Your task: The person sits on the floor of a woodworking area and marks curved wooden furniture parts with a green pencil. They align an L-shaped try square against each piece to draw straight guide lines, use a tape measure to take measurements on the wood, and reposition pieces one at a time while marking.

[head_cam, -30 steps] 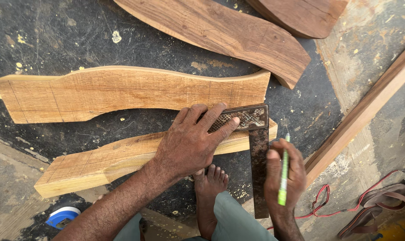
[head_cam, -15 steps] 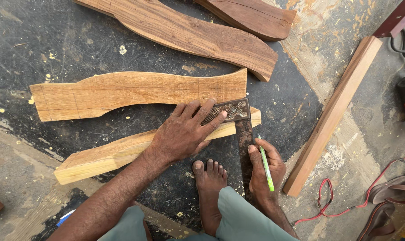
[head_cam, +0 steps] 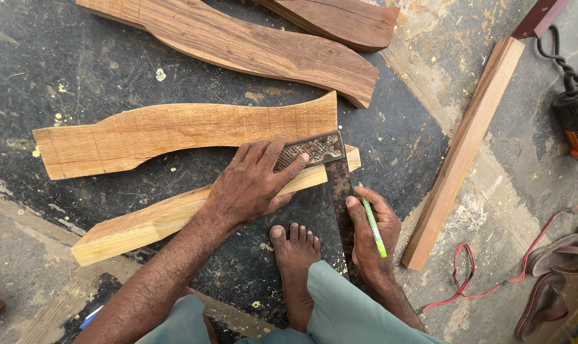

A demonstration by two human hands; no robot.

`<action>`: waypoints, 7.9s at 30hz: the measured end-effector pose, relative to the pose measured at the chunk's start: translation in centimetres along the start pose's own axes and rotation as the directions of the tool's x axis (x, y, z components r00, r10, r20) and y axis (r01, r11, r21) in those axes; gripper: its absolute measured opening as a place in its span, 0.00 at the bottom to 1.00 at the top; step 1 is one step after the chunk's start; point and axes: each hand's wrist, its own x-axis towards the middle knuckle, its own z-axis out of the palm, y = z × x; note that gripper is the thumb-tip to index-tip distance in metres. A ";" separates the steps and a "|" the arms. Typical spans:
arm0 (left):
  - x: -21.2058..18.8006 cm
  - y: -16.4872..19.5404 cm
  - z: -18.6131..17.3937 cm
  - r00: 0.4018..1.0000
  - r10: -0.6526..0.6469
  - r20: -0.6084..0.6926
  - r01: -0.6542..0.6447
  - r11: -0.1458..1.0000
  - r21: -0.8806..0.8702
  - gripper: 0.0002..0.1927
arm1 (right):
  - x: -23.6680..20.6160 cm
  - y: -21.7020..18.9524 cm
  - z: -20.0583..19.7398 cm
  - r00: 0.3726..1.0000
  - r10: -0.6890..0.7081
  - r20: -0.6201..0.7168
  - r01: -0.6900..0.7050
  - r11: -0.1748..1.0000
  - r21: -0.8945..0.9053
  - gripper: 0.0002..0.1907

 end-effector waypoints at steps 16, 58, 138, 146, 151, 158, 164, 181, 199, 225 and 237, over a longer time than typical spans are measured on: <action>-0.2 0.0 0.5 1.000 -0.008 -0.030 0.008 1.000 0.000 0.43 | 0.0 0.4 0.0 1.000 -0.006 0.000 0.006 1.000 -0.031 0.14; -0.1 0.0 0.0 1.000 0.024 -0.018 -0.023 0.997 0.075 0.41 | 0.7 -3.6 2.5 0.698 -0.629 0.342 0.705 0.520 -0.481 0.11; -0.8 1.2 1.8 0.988 -0.097 -0.123 0.093 0.995 -0.037 0.34 | -0.6 0.9 -0.8 0.994 -0.103 0.032 0.108 0.936 -0.335 0.17; -0.9 1.0 2.1 0.985 -0.080 -0.151 0.079 0.997 -0.015 0.34 | 0.3 -0.8 1.1 0.744 -0.628 0.231 0.668 0.678 -0.308 0.08; -0.7 0.9 2.2 0.983 -0.073 -0.169 0.071 0.997 -0.019 0.34 | 1.0 -2.6 3.3 0.624 -0.725 0.291 0.774 0.521 -0.360 0.09; -0.8 1.0 2.0 0.983 -0.072 -0.167 0.069 0.997 -0.022 0.34 | 0.4 -3.4 3.4 0.600 -0.719 0.350 0.787 0.453 -0.419 0.10; -0.8 1.0 1.9 0.985 -0.071 -0.157 0.069 0.997 -0.020 0.34 | 0.2 -3.9 3.6 0.577 -0.731 0.364 0.800 0.416 -0.433 0.11; -0.9 1.0 1.0 0.989 -0.071 -0.128 0.069 0.997 -0.019 0.40 | -0.5 -0.2 -0.1 0.954 -0.202 0.223 0.279 0.870 -0.406 0.19; -17.3 -6.3 -5.3 0.894 -0.446 0.047 0.424 0.875 0.236 0.27 | -4.9 7.1 -6.6 0.984 0.171 0.057 -0.168 0.985 -0.047 0.12; -15.7 -12.5 -11.5 0.716 -0.606 0.347 0.547 0.796 0.260 0.35 | 7.8 -2.3 6.8 0.508 -0.759 0.408 0.817 0.574 0.050 0.11; -16.6 -12.7 -11.0 0.808 -0.560 0.181 0.524 0.825 0.212 0.37 | 9.2 -1.1 7.9 0.480 -0.807 0.345 0.859 0.512 0.003 0.07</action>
